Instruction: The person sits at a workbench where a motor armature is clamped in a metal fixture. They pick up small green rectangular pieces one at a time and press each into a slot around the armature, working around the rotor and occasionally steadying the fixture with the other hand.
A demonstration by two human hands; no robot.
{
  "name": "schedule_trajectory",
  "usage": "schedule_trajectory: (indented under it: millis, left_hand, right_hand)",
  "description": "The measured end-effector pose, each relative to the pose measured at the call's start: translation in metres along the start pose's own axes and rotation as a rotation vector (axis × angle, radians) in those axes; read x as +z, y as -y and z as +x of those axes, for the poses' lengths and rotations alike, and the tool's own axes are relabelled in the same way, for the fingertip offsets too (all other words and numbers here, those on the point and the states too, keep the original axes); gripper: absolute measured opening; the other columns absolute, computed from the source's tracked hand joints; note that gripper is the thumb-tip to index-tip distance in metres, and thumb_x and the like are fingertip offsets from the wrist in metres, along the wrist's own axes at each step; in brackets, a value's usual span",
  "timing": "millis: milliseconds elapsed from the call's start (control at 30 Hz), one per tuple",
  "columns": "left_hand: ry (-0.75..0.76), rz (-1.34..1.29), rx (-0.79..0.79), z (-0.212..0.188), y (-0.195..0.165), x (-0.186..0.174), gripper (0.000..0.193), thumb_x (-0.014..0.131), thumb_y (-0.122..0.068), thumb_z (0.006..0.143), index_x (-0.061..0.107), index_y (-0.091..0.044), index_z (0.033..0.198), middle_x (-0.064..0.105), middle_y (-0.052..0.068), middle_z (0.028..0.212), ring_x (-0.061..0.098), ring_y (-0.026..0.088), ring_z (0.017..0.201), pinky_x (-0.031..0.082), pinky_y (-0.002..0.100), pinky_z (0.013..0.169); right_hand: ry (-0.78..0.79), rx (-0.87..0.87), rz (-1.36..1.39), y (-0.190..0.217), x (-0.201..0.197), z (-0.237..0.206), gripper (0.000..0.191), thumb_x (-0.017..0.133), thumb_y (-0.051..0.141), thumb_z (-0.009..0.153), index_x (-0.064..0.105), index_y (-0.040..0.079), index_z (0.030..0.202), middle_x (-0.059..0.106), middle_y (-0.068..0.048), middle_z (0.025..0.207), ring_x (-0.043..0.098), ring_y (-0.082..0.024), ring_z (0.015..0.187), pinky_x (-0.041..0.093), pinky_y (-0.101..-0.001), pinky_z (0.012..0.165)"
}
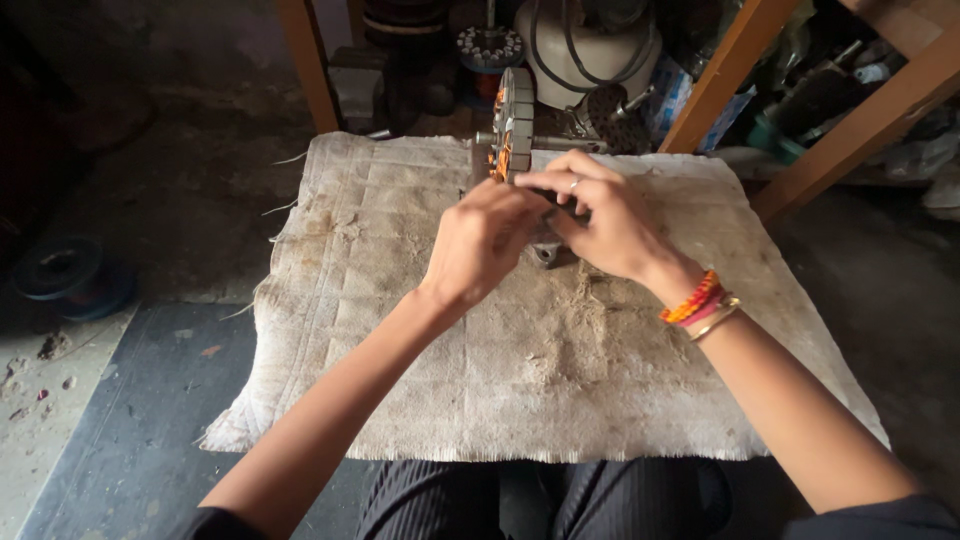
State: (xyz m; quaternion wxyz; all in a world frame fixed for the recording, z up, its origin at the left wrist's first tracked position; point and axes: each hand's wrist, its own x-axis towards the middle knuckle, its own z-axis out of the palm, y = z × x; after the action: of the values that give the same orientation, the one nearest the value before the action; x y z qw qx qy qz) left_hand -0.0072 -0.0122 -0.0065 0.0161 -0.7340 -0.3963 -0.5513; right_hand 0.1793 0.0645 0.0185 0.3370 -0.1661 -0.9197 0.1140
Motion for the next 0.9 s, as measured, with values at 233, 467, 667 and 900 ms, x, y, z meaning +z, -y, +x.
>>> schedule_trajectory:
  millis: [233,467,667,900]
  left_hand:
    - [-0.204,-0.868,-0.648,0.017,0.033,-0.003,0.018,0.058,-0.01,0.103,0.074,-0.003,0.1,0.078,0.011,0.096,0.069,0.013,0.08,0.053,0.026,0.071]
    - [-0.358,-1.231,-0.981,0.013,0.064,0.009,0.018,0.054,-0.013,0.104,0.068,-0.002,0.11,0.075,0.01,0.108,0.07,0.013,0.09,0.056,0.023,0.074]
    - [-0.443,-1.395,-1.071,0.016,0.061,0.009,0.022,0.053,-0.017,0.103,0.066,-0.003,0.114,0.073,0.012,0.118,0.07,0.013,0.095,0.056,0.022,0.074]
    - [-0.349,-1.04,-1.115,0.031,0.04,0.001,0.031,0.063,-0.029,0.09,0.073,-0.013,0.115,0.074,0.001,0.12,0.059,0.008,0.088,0.048,0.023,0.078]
  right_hand:
    - [-0.155,0.098,-0.251,0.011,-0.007,0.009,0.027,0.069,0.006,0.094,0.073,0.013,0.12,0.071,-0.003,0.106,0.066,-0.013,0.078,0.05,-0.0271,0.061]
    - [-0.188,0.266,-0.227,0.004,0.003,0.014,0.032,0.068,0.008,0.091,0.072,0.01,0.123,0.072,-0.002,0.096,0.065,-0.012,0.07,0.048,-0.0272,0.056]
    - [-0.277,0.429,0.27,-0.001,0.02,0.012,0.045,0.061,0.007,0.094,0.055,0.007,0.138,0.071,-0.006,0.101,0.071,-0.015,0.079,0.06,-0.0259,0.065]
    - [-0.164,0.693,0.986,0.029,0.019,0.008,0.034,0.053,0.024,0.103,0.04,0.004,0.127,0.059,-0.009,0.117,0.072,-0.025,0.099,0.065,-0.036,0.08]
